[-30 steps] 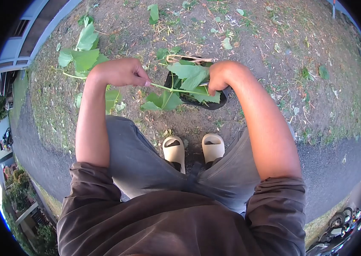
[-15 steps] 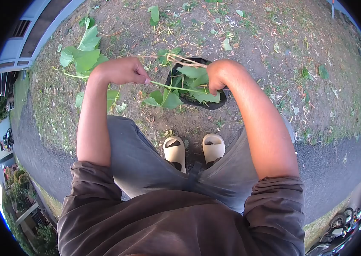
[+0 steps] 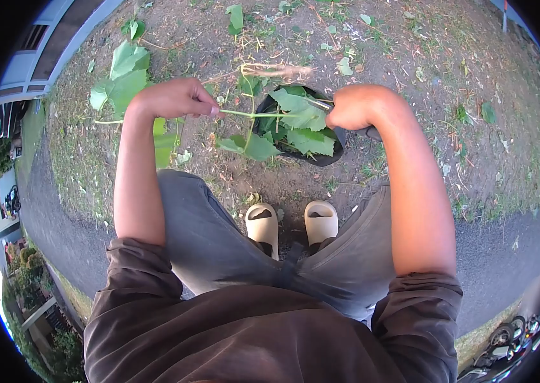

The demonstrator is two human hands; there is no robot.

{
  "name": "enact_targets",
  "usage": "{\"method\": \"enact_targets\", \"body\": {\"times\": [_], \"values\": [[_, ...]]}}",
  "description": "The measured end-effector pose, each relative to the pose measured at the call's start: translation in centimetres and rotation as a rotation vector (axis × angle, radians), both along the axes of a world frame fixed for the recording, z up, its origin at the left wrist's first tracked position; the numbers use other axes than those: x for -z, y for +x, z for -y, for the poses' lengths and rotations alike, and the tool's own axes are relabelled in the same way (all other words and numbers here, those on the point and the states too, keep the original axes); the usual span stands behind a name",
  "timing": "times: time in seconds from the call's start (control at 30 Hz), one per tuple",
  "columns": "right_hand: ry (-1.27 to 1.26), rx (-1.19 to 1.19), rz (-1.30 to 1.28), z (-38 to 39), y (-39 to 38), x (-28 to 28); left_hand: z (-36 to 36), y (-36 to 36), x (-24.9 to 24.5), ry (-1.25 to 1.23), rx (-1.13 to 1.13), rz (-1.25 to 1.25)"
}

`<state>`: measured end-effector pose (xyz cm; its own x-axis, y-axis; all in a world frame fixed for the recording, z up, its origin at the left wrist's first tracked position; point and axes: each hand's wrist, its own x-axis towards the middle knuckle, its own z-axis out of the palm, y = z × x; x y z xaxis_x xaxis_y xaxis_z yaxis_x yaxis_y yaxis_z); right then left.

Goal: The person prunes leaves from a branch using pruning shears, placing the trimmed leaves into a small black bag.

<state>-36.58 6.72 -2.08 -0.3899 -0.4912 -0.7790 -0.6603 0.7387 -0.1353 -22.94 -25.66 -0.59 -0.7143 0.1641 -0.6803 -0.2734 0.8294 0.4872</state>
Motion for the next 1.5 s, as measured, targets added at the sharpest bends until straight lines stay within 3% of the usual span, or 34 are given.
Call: {"method": "enact_targets", "body": {"times": [0.2, 0.3, 0.5, 0.7, 0.83, 1.03, 1.1, 1.5], "values": [[-0.094, 0.034, 0.077, -0.4, 1.6, -2.6, -0.4, -0.5, 0.6, -0.036, 0.033, 0.047], [-0.136, -0.046, -0.166, 0.5, 4.0, -0.8, -1.7, -1.0, 0.3, -0.048, 0.055, 0.082], [-0.295, -0.233, -0.324, 2.7, 6.6, 2.5, -3.1, -1.7, 2.2, 0.019, 0.093, 0.035], [-0.385, -0.180, -0.393, 2.3, 5.9, 4.3, -3.5, -2.0, 3.8, 0.074, 0.098, -0.065], [-0.334, -0.168, -0.305, 2.5, 5.2, 3.6, -3.5, -2.5, 4.5, 0.175, 0.067, -0.081], [-0.303, -0.087, -0.277, 2.5, 5.4, 4.2, -4.3, -3.1, 5.2, 0.073, 0.137, -0.099], [-0.243, -0.149, -0.244, 2.7, 5.5, 4.3, -4.6, -3.0, 5.9, 0.079, 0.136, -0.214], [-0.116, -0.235, -0.229, 3.5, 5.7, 4.8, -5.9, -3.2, 6.3, -0.057, 0.174, -0.184]]}}
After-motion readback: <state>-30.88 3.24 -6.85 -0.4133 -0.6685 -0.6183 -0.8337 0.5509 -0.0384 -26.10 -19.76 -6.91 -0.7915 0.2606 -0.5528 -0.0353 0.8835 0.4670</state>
